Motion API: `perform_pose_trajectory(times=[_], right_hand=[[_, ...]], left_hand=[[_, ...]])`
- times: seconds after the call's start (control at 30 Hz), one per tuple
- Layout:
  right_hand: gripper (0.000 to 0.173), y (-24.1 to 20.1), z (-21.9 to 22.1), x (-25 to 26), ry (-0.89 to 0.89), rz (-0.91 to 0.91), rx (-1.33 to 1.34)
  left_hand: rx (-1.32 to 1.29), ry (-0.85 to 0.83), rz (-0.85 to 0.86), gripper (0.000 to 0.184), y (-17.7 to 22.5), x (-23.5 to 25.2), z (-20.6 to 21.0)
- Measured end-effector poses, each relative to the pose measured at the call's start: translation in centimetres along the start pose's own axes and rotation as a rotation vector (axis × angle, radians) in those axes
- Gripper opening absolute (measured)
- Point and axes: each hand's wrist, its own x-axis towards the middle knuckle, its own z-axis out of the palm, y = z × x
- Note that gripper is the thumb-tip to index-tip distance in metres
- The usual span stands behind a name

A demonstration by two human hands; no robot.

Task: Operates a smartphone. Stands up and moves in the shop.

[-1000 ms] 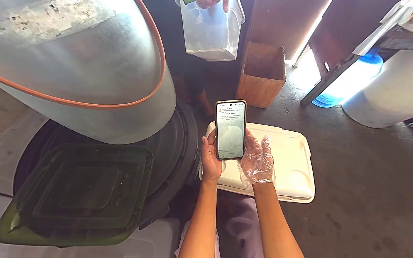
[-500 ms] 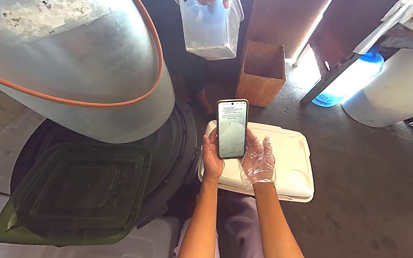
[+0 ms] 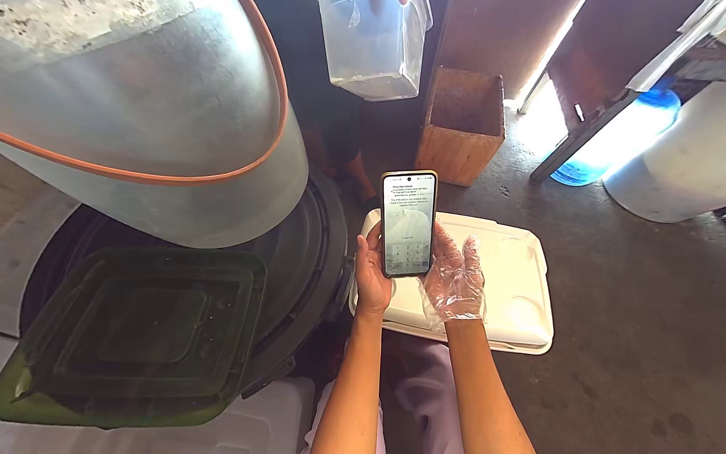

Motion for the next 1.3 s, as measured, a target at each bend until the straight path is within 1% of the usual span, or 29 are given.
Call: perform_pose_trajectory(times=[0.23,0.63,0.9,1.0,1.1,1.17,1.27,1.3], right_hand=[[0.070,-0.1,0.3,-0.2,-0.006,0.001,0.012],[0.067,-0.1,-0.3,-0.1,-0.073,0.016,0.020],[0.067,-0.1,-0.6,-0.1,-0.107,0.012,0.037],[0.067,-0.1,-0.7,0.0,-0.102,0.004,0.037],[0.068,-0.1,-1.0,0.2,-0.094,-0.004,0.036],[0.068,-0.2,-1.0,0.2,-0.063,-0.007,0.033],[0.069,-0.5,-0.7,0.1,-0.029,0.001,0.063],[0.069,-0.5,-0.6,0.0,-0.026,0.002,0.070]], left_hand=[[0.008,-0.003,0.001,0.066,0.1,0.0,-0.1],[-0.004,-0.066,0.015,0.071,0.3,0.0,-0.3],[0.005,-0.076,0.018,0.062,0.2,0.0,-0.4],[0.001,-0.120,-0.022,0.059,0.4,0.0,-0.7],[-0.007,-0.201,-0.059,0.056,0.6,0.1,-1.2],[-0.012,-0.238,-0.067,0.061,0.6,0.2,-1.3],[-0.019,-0.285,-0.069,0.077,0.7,0.4,-1.3],[-0.020,-0.296,-0.066,0.080,0.7,0.5,-1.4]])
